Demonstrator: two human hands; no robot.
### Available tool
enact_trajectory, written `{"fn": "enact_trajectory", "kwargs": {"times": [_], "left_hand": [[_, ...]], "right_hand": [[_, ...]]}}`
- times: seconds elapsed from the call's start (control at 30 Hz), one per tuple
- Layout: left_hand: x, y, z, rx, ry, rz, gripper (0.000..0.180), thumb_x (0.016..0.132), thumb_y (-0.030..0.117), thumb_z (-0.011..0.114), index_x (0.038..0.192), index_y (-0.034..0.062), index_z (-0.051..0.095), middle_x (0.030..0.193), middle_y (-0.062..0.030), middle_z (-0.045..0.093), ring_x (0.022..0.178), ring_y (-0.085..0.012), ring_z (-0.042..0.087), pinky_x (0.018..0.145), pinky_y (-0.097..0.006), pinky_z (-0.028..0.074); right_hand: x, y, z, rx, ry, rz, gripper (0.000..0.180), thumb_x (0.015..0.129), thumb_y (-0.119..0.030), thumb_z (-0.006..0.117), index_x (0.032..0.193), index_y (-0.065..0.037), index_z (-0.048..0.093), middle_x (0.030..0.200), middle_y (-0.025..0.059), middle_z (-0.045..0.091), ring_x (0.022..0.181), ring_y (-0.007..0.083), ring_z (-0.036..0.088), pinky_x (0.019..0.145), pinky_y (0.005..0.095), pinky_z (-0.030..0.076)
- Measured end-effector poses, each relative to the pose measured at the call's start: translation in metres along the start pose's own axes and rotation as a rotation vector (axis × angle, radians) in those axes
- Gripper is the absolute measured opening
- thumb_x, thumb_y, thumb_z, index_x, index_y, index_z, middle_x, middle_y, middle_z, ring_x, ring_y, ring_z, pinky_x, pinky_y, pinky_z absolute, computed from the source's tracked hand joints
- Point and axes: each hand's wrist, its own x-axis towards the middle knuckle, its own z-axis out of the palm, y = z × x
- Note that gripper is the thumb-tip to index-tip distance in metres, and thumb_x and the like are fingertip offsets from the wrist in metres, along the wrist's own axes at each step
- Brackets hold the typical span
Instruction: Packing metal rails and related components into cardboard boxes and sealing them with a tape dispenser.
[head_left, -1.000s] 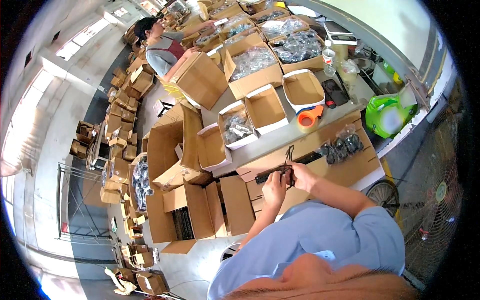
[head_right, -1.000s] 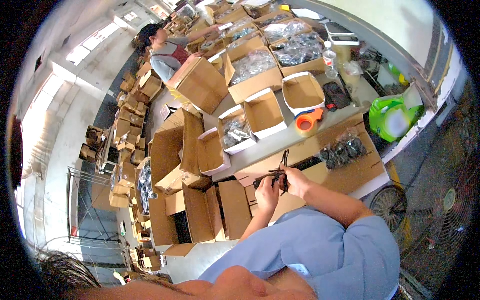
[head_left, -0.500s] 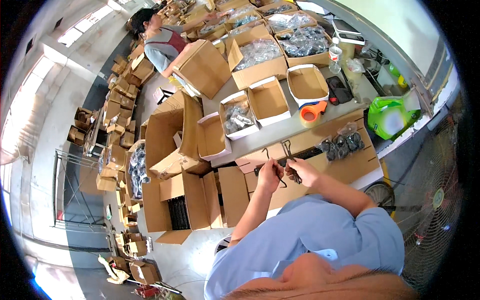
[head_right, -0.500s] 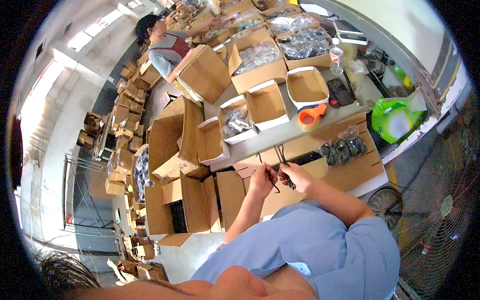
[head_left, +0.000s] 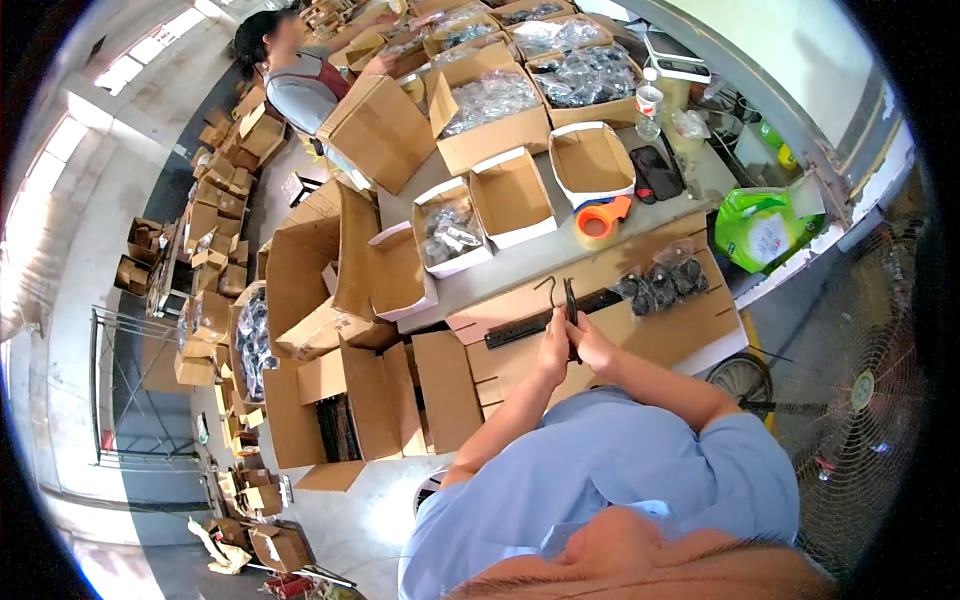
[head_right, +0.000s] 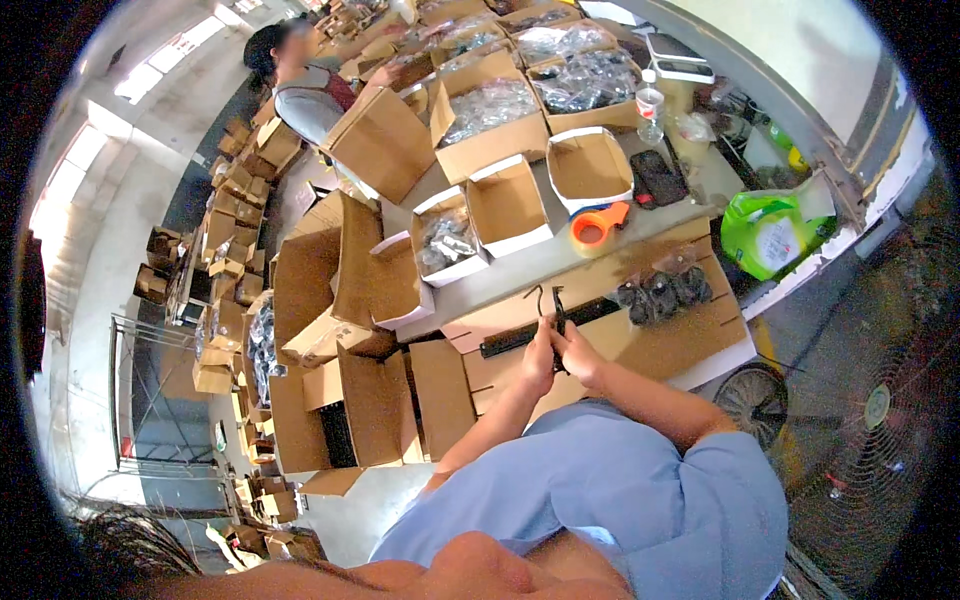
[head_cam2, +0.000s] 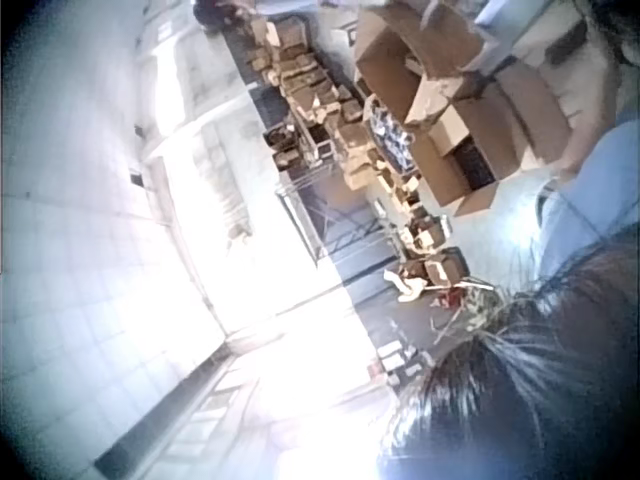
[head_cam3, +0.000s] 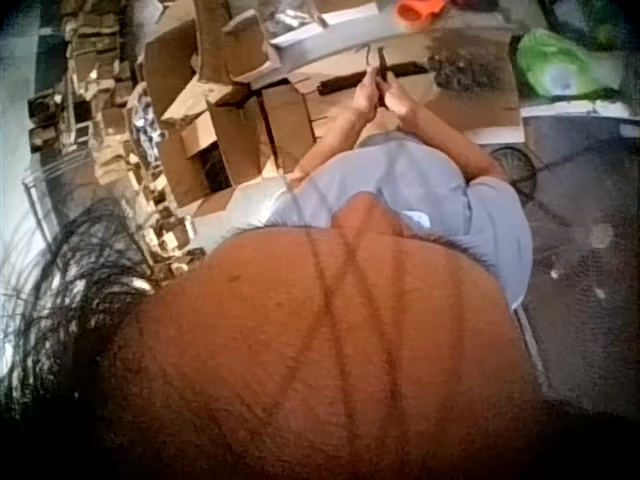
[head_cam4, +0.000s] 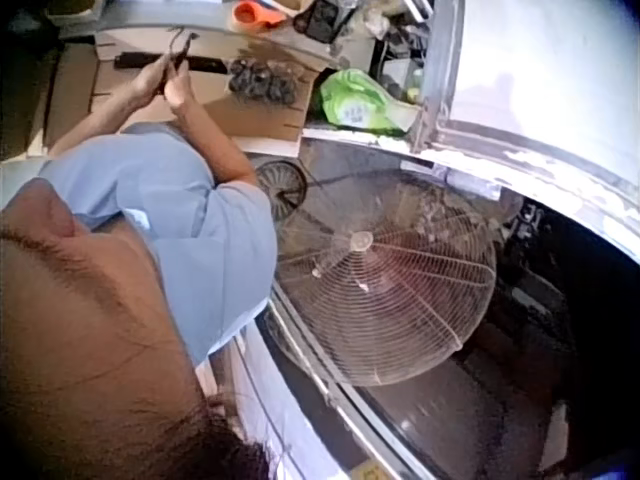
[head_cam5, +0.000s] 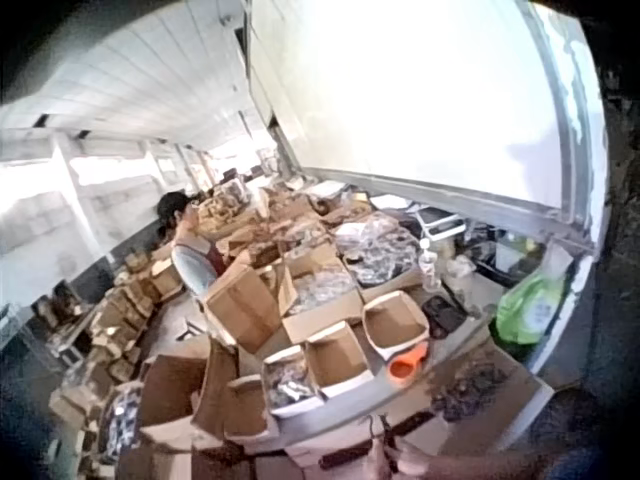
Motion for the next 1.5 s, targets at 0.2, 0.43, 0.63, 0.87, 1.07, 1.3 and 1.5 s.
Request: {"fn": "enact_trajectory", "kwargs": {"times": [0.2, 0.43, 0.63, 0.87, 1.07, 1.3, 1.5], "left_hand": [[0.010, -0.007, -0.007, 0.777, -0.048, 0.233, 0.069, 0.092, 0.056, 0.036, 0.138, 0.0042, 0.036, 0.131, -0.0139, 0.047, 0.117, -0.0257, 0.045, 0.096, -0.039, 0.038], [-0.006, -0.055, -0.045, 1.818, -0.264, 0.254, 0.097, 0.066, 0.036, 0.079, 0.144, 0.0205, 0.025, 0.150, -0.0132, 0.015, 0.133, -0.0386, 0.023, 0.097, -0.056, 0.034], [0.000, -0.068, -0.067, 1.975, -0.322, 0.307, 0.115, 0.048, 0.030, 0.086, 0.143, 0.0351, 0.021, 0.152, -0.0121, 0.000, 0.134, -0.0505, 0.005, 0.099, -0.067, 0.024], [0.023, -0.024, -0.104, 1.391, -0.709, 0.261, 0.091, 0.054, 0.018, 0.079, 0.136, 0.0142, 0.038, 0.138, -0.0168, 0.037, 0.129, -0.0344, 0.033, 0.099, -0.049, 0.038], [0.012, 0.046, -0.107, 1.421, 0.027, 0.214, 0.071, 0.061, 0.038, 0.074, 0.120, 0.0049, 0.051, 0.112, -0.0161, 0.060, 0.105, -0.0310, 0.057, 0.089, -0.042, 0.046], [0.027, 0.053, -0.145, 1.493, 0.075, -0.288, 0.089, 0.056, 0.063, 0.074, 0.120, 0.0072, 0.045, 0.115, -0.0153, 0.060, 0.106, -0.0313, 0.058, 0.088, -0.043, 0.046], [0.042, 0.056, -0.155, 1.486, -0.087, -0.198, 0.084, 0.056, 0.056, 0.077, 0.118, 0.0070, 0.049, 0.114, -0.0129, 0.061, 0.105, -0.0296, 0.059, 0.085, -0.042, 0.048]], "right_hand": [[0.000, -0.011, -0.042, 0.190, -0.231, 0.159, 0.023, 0.092, -0.028, 0.054, 0.101, -0.007, 0.051, 0.080, 0.0027, 0.055, 0.072, 0.0149, 0.056, 0.063, 0.0293, 0.048], [0.024, -0.061, -0.190, -1.371, -0.142, -0.512, 0.011, 0.083, -0.009, 0.050, 0.090, -0.001, 0.048, 0.095, 0.0225, 0.055, 0.088, 0.0418, 0.052, 0.075, 0.0470, 0.043], [0.053, -0.094, -0.241, -1.695, -0.328, -0.540, 0.012, 0.084, -0.013, 0.043, 0.087, -0.004, 0.051, 0.102, 0.0198, 0.053, 0.099, 0.0368, 0.052, 0.082, 0.0425, 0.045], [0.059, -0.117, -0.211, -1.744, -0.398, -0.286, 0.034, 0.073, 0.002, 0.053, 0.105, -0.008, 0.053, 0.114, 0.0176, 0.048, 0.108, 0.0365, 0.049, 0.090, 0.0424, 0.043], [0.074, -0.121, -0.128, -1.589, -0.348, -0.460, 0.048, 0.071, 0.002, 0.057, 0.117, -0.006, 0.050, 0.118, 0.0204, 0.049, 0.109, 0.0359, 0.050, 0.092, 0.0456, 0.042], [0.173, -0.071, 0.048, 0.013, -0.396, 0.286, 0.022, 0.088, -0.014, 0.055, 0.103, 0.000, 0.049, 0.092, 0.0162, 0.057, 0.083, 0.0233, 0.060, 0.074, 0.0345, 0.053], [0.247, -0.006, 0.143, 0.415, 0.014, 0.597, 0.038, 0.088, -0.027, 0.059, 0.109, 0.000, 0.043, 0.089, 0.0171, 0.053, 0.082, 0.0285, 0.059, 0.076, 0.0399, 0.056]]}}
